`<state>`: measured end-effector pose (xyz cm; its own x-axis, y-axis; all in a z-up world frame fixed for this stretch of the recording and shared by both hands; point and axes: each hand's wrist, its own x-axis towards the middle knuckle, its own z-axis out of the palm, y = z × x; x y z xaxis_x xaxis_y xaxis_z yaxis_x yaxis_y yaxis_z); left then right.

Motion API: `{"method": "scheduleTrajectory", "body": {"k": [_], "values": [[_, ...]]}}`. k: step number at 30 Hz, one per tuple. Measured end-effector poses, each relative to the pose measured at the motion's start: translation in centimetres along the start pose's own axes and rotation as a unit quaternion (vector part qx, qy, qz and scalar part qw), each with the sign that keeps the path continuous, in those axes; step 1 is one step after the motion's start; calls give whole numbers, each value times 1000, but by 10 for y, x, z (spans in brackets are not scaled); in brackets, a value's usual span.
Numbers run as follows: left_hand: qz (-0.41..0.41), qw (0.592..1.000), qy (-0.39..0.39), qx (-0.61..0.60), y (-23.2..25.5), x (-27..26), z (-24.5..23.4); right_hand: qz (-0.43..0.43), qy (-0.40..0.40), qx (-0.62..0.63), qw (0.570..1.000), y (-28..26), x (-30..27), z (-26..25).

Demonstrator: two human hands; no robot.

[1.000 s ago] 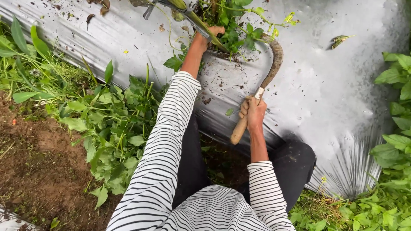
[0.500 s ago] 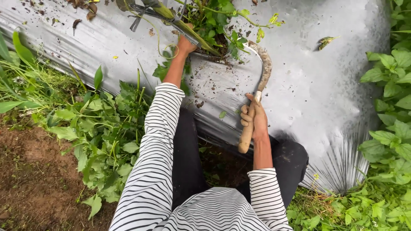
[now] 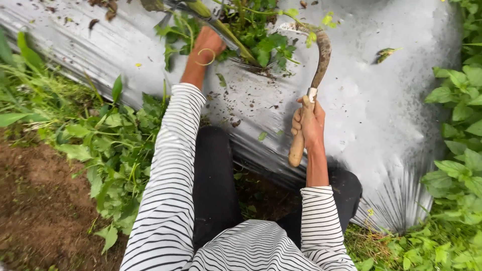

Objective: The person uses a sickle to cut green leafy plants growing along a plastic-covered bed. They hold the stems with one hand and swing the sickle with the other to sever the plants near the base, then place the cut foliage on the ground beside them.

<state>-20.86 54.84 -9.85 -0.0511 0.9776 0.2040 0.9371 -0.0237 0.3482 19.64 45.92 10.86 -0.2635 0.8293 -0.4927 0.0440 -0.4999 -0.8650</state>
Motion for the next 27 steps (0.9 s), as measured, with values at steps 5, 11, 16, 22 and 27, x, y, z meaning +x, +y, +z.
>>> {"method": "scheduleTrajectory", "body": {"k": [5, 11, 16, 22, 27], "values": [[-215, 970, 35, -105, 95, -29, -30, -53, 1, -78, 995, -11, -2, 28], [-155, 975, 159, -6, 95, -33, 22, -142, 20, -349, 926, 5, 39, 36], [-132, 982, 136, -3, 78, -27, 10, -177, 1, -392, 903, 8, 57, 42], [-65, 973, 217, 36, 63, -25, 24, -148, 19, -466, 872, -19, 47, 57], [-65, 968, 234, 69, 59, -28, 43, -106, 14, -476, 873, -35, 29, 67]]}}
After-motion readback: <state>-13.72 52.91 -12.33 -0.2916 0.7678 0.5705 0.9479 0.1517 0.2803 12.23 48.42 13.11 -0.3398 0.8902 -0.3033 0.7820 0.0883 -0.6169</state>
